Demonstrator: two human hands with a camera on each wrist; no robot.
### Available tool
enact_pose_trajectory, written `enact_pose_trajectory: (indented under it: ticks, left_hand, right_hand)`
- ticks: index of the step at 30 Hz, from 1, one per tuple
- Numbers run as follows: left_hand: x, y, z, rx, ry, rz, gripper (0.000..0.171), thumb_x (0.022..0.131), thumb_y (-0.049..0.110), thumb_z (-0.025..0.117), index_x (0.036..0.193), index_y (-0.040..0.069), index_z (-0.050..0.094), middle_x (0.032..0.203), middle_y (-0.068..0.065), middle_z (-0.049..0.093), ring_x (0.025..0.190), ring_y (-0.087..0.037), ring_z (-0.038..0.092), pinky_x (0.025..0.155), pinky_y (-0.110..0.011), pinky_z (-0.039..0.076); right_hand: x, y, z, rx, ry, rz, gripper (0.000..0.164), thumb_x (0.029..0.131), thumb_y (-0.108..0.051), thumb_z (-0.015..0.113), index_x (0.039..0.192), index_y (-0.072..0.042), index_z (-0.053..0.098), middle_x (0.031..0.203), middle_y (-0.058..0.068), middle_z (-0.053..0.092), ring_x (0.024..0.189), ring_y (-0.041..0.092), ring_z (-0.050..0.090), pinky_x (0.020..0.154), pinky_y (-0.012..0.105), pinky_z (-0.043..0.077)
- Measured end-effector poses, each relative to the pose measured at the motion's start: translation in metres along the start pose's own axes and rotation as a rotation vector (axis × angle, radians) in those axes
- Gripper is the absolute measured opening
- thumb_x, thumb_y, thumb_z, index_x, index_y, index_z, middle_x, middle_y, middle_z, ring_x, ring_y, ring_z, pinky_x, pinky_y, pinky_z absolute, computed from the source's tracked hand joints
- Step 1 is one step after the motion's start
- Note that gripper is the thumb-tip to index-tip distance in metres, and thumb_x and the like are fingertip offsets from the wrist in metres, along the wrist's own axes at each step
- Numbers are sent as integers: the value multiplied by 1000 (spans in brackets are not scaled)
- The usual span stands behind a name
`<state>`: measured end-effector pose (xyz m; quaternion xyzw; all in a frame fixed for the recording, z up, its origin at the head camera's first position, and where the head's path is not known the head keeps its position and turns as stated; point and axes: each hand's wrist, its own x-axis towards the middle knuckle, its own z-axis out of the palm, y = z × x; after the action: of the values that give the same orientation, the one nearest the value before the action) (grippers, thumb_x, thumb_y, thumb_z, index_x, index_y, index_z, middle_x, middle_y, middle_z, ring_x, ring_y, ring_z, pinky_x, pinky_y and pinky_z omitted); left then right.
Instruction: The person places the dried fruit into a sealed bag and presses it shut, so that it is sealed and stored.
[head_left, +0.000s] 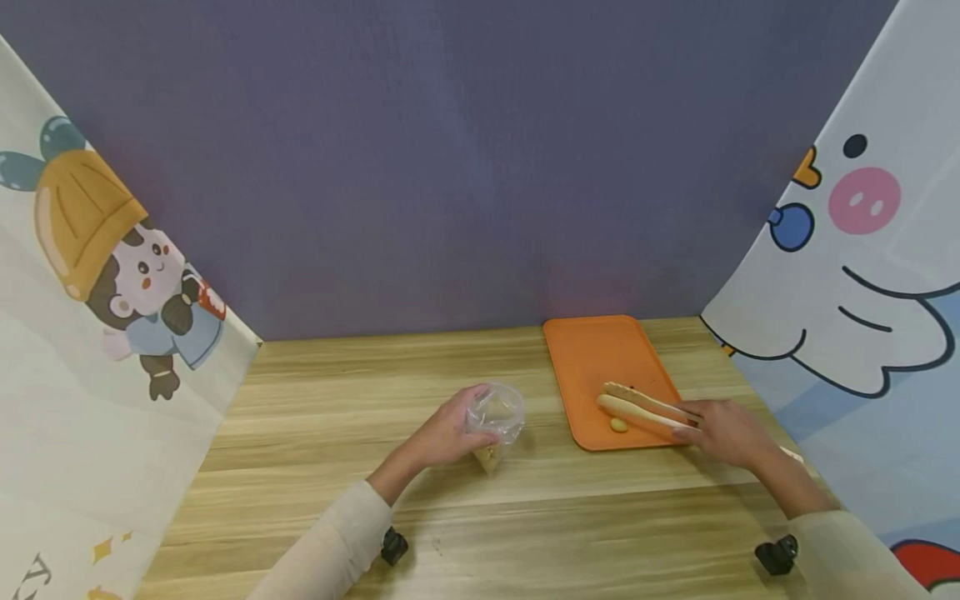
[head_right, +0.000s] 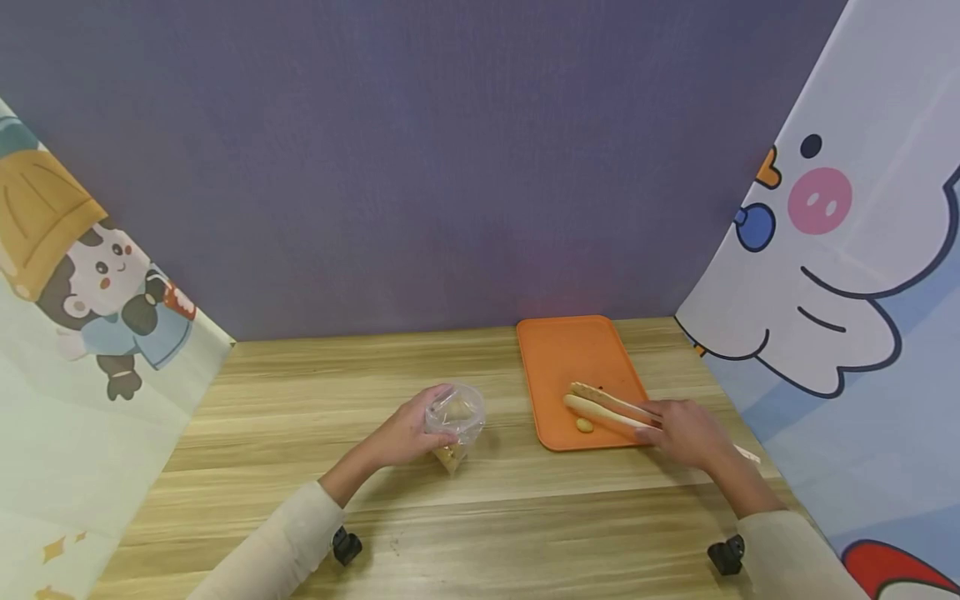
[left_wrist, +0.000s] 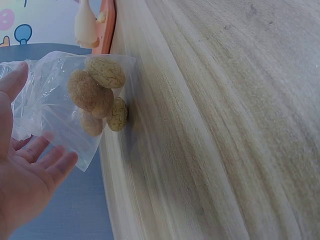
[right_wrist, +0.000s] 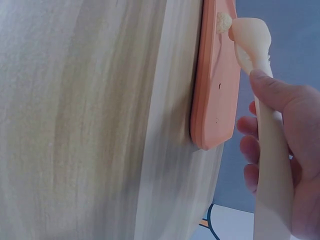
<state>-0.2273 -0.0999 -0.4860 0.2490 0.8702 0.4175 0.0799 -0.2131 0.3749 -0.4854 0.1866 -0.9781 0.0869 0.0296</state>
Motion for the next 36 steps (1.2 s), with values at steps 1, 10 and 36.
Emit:
enact_pose_trajectory:
  ticks: [1, 10, 36]
  left_hand:
    - [0, 0, 0, 0, 0, 0, 88, 86, 34, 81, 155, 5, 36, 153, -19, 48, 136, -35, 51, 114, -54, 44]
    - [0, 0, -1, 0, 7, 5, 87, 86, 34, 82, 155, 6, 36, 152, -19, 48, 136, -35, 51, 113, -54, 44]
    - [0, 2, -1, -13, -13, -20, 89, 87, 36, 80, 156, 6, 35, 154, -19, 46, 136, -37, 51, 113, -55, 45]
  right_hand:
    - [0, 0, -1, 3, 5, -7, 47, 88, -35, 78, 122, -3, 73, 90, 5, 75, 56, 0, 43, 53, 24, 39]
    - [4, -6, -9, 29, 12, -4, 49, 90, -36, 77, 123, -1, 72, 99, 12, 77, 57, -2, 47, 55, 23, 41]
    - [16, -39, -32, 49, 86, -96, 45, 90, -33, 77, 124, -5, 72, 102, 10, 79, 60, 2, 57, 56, 25, 43]
